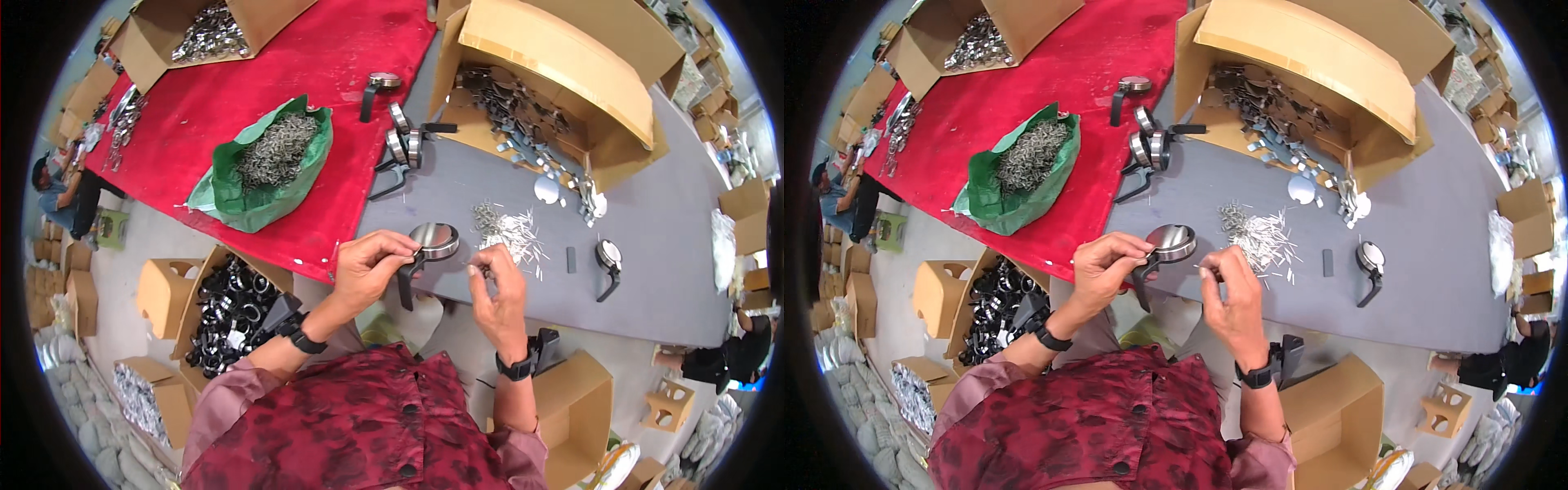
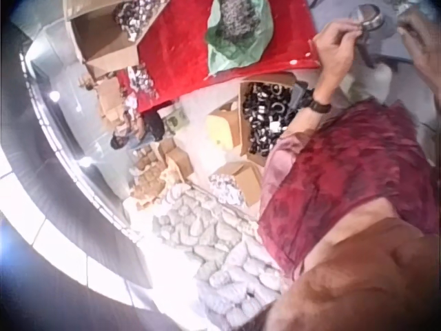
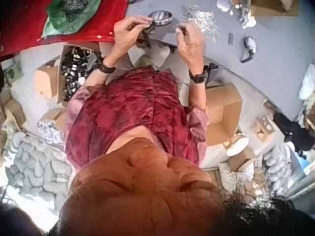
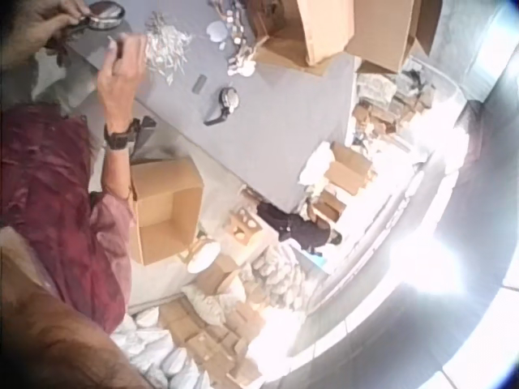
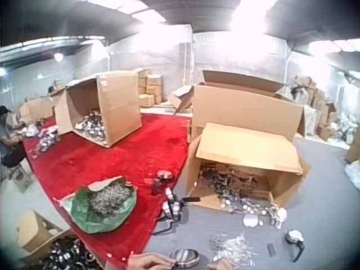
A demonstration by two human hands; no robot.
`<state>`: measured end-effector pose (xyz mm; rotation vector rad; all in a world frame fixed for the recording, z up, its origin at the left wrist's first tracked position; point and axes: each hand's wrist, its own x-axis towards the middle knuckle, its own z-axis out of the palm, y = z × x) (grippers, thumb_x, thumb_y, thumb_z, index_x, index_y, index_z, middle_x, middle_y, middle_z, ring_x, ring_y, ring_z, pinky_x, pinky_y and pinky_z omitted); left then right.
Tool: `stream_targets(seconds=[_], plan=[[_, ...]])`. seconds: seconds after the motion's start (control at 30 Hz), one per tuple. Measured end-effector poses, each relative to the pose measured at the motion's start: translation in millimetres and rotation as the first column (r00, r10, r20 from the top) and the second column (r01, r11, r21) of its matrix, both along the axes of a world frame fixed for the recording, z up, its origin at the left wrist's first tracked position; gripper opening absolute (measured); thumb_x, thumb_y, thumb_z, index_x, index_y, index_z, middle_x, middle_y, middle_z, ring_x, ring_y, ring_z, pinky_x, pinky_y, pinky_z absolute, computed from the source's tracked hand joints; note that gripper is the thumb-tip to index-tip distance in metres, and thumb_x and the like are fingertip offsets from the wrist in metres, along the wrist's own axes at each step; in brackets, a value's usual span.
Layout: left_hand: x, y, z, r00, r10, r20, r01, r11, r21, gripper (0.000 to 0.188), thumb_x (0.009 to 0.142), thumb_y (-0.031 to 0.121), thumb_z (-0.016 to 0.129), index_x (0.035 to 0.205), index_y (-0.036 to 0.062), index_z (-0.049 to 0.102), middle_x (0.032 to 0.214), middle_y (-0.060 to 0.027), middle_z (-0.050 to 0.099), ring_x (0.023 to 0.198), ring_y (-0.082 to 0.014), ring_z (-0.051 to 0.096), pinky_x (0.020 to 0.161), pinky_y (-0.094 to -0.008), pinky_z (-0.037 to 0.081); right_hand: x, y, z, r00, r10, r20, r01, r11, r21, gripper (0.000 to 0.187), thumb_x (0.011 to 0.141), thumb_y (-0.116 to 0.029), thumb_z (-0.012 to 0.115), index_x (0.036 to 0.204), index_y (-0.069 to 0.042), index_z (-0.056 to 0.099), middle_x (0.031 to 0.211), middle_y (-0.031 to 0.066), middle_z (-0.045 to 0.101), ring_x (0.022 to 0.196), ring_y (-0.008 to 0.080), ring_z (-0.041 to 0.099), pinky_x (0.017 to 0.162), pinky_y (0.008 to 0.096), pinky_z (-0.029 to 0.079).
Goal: The recorder is assembling small metal and plastic ring components by hand, inserting pins and attaching straps.
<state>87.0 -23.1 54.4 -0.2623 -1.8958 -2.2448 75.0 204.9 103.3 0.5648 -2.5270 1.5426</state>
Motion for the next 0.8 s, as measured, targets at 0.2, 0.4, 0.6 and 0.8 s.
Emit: stream_targets(seconds=[0.2, 0.4, 0.6, 0.8], plan=[[-1.8, 3.6, -26.6, 0.997, -0.027, 0.077, 0.023, 0.998, 0.053, 0.011, 0.095, -0.016, 0.064, 0.098, -0.008, 0.071, 0.111, -0.0168, 0.074, 0.094, -0.0178, 0.075, 0.08, -0.0321, 0.068, 2.1, -32.7, -20.8, 0.968, -0.026, -0.249, 0.036, 0.999, 0.037, 0.018, 0.088, 0.011, 0.067, 0.103, 0.002, 0.065, 0.094, 0.0151, 0.06, 0.081, 0.0337, 0.065, 0.069, 0.0417, 0.052], [-1.0, -0.7, -39.0, 0.998, 0.024, 0.056, -0.025, 1.0, 0.005, 0.014, 0.094, -0.017, 0.063, 0.099, -0.0058, 0.071, 0.112, -0.0175, 0.074, 0.099, -0.0162, 0.073, 0.084, -0.0269, 0.061, -0.4, -47.9, -37.6, 0.972, -0.011, -0.234, 0.023, 0.998, 0.05, 0.018, 0.088, 0.011, 0.067, 0.103, 0.002, 0.066, 0.093, 0.014, 0.062, 0.079, 0.0301, 0.064, 0.069, 0.0385, 0.052], [3.1, -1.5, -35.5, 0.994, 0.04, 0.1, -0.041, 0.999, 0.015, 0.015, 0.093, -0.017, 0.063, 0.098, -0.0057, 0.07, 0.112, -0.0178, 0.075, 0.1, -0.0154, 0.072, 0.085, -0.0266, 0.059, 3.4, -53.3, -42.0, 0.979, -0.084, -0.185, 0.073, 0.995, -0.064, 0.028, 0.084, 0.011, 0.07, 0.11, 0.005, 0.065, 0.092, 0.0164, 0.066, 0.08, 0.0341, 0.068, 0.067, 0.0426, 0.054], [3.8, -1.7, -36.5, 0.994, 0.05, 0.099, -0.052, 0.998, 0.02, 0.014, 0.093, -0.017, 0.064, 0.098, -0.0054, 0.071, 0.112, -0.0172, 0.075, 0.099, -0.0156, 0.072, 0.083, -0.0266, 0.059, 3.9, -55.3, -41.4, 0.98, -0.058, -0.193, 0.047, 0.997, -0.064, 0.032, 0.082, 0.013, 0.072, 0.112, 0.005, 0.065, 0.091, 0.0163, 0.067, 0.078, 0.0332, 0.068, 0.067, 0.042, 0.054]])
